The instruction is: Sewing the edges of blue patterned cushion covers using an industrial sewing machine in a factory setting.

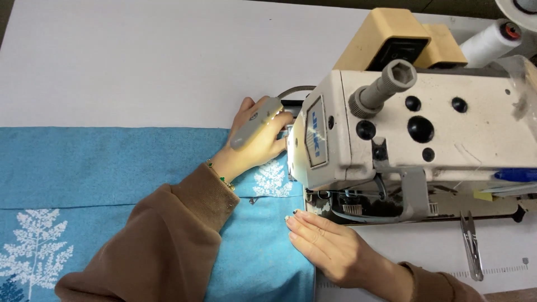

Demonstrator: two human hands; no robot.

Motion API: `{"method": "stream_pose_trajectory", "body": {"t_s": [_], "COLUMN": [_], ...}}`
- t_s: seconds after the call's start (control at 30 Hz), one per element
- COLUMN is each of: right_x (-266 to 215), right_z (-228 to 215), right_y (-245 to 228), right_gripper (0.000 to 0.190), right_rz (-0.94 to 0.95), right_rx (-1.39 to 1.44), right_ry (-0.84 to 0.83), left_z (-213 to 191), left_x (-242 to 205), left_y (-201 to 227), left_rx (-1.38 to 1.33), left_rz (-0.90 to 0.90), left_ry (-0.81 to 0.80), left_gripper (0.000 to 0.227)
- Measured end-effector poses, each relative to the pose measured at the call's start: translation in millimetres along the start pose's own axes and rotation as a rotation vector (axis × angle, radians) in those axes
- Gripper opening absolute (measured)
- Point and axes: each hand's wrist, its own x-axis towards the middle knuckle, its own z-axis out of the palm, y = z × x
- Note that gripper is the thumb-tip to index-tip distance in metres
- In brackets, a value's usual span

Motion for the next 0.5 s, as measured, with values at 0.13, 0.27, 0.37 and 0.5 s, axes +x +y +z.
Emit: {"method": "stream_pose_trajectory", "body": {"t_s": [0.13, 0.27, 0.37, 0.5], "right_x": [-1.3, 0.7, -0.3, -0.4], "right_z": [2.7, 3.2, 5.9, 7.2], "right_y": [1.0, 4.2, 3.7, 3.4], "right_gripper": [0.03, 0.03, 0.033, 0.034], "right_rz": [0.032, 0.052, 0.08, 0.101], "right_rx": [0.073, 0.075, 0.06, 0.093], "right_ry": [-0.001, 0.004, 0.011, -0.004], "left_z": [-2.5, -5.8, 2.9, 29.4], "left_x": [3.5, 13.9, 27.6, 56.6], "left_y": [-5.6, -15.7, -30.8, -56.8], "left_rx": [0.014, -0.065, 0.05, 0.27], "left_rz": [0.119, 0.188, 0.201, 0.226], "left_ry": [0.009, -0.005, -0.004, 0.122], "left_gripper": [0.02, 0.01, 0.029, 0.051]}}
